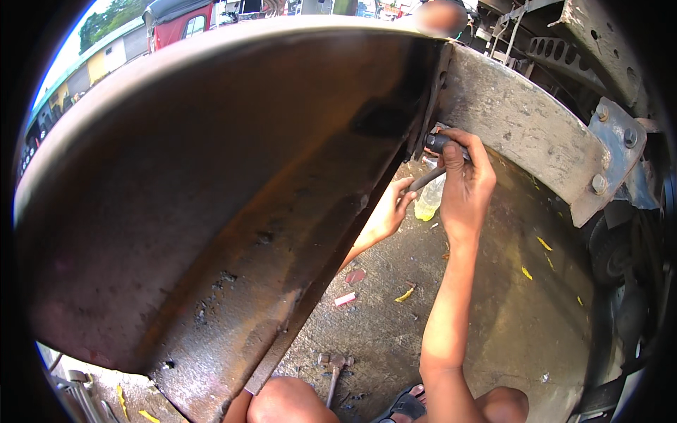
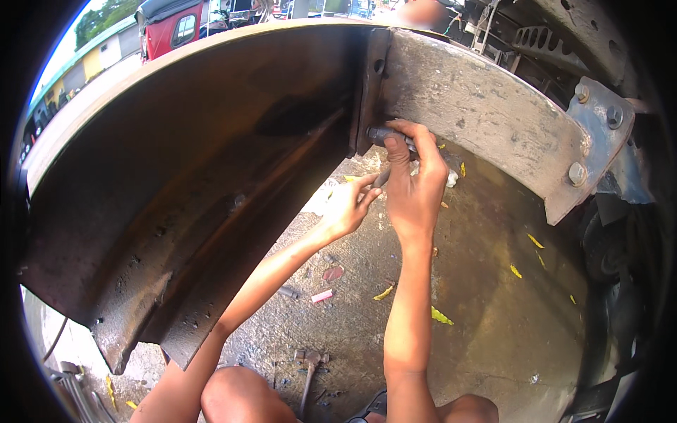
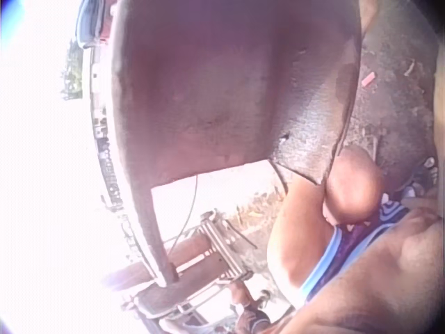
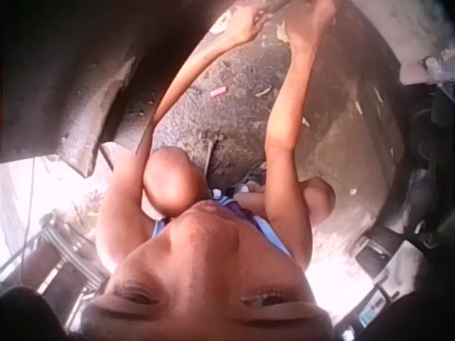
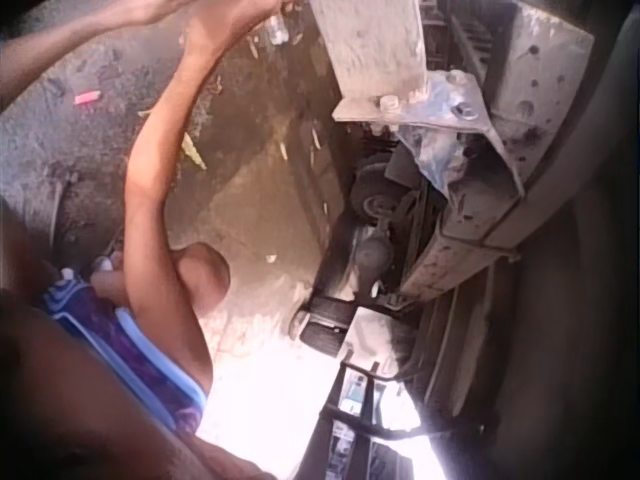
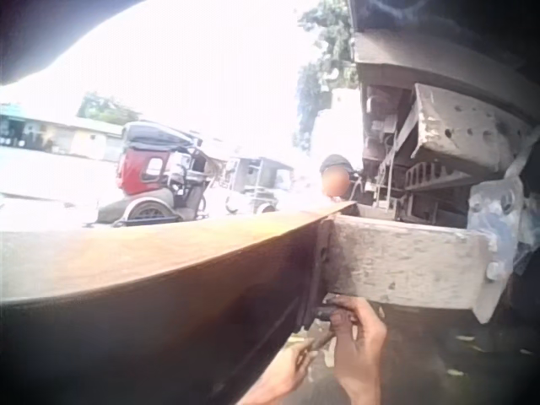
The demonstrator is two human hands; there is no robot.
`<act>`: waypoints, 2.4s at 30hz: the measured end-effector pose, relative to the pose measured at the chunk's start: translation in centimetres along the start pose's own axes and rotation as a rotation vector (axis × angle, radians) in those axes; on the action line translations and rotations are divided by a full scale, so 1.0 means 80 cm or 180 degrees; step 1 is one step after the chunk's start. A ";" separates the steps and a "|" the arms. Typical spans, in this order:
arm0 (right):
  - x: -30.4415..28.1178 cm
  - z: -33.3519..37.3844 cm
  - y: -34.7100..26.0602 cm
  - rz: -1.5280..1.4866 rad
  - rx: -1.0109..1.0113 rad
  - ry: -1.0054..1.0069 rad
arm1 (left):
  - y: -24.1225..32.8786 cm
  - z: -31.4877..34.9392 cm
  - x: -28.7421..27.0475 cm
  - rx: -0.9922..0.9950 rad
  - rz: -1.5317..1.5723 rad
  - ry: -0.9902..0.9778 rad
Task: The person is assembling a metal frame by tightening bolts with a wrench. They are sitting on the ground and working on a large metal structure, using a wrench to secure bolts.
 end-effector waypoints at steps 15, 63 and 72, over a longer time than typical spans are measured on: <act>-0.009 0.115 0.160 0.0406 0.2392 -0.0979 | -0.065 0.213 -0.080 -0.1436 0.1202 -0.1839; -0.010 0.013 -0.031 0.0177 0.0916 0.0484 | 0.007 0.307 -0.109 -0.2773 0.1949 -0.0472; -0.028 0.014 -0.032 -0.0043 -0.0364 0.0347 | 0.004 0.309 -0.102 -0.2793 0.1882 -0.0601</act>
Point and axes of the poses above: each hand's wrist, its own z-axis away from the middle knuckle, its own x-axis out of the palm, y = z × x, the point moved 3 cm from there along -z, towards the middle knuckle
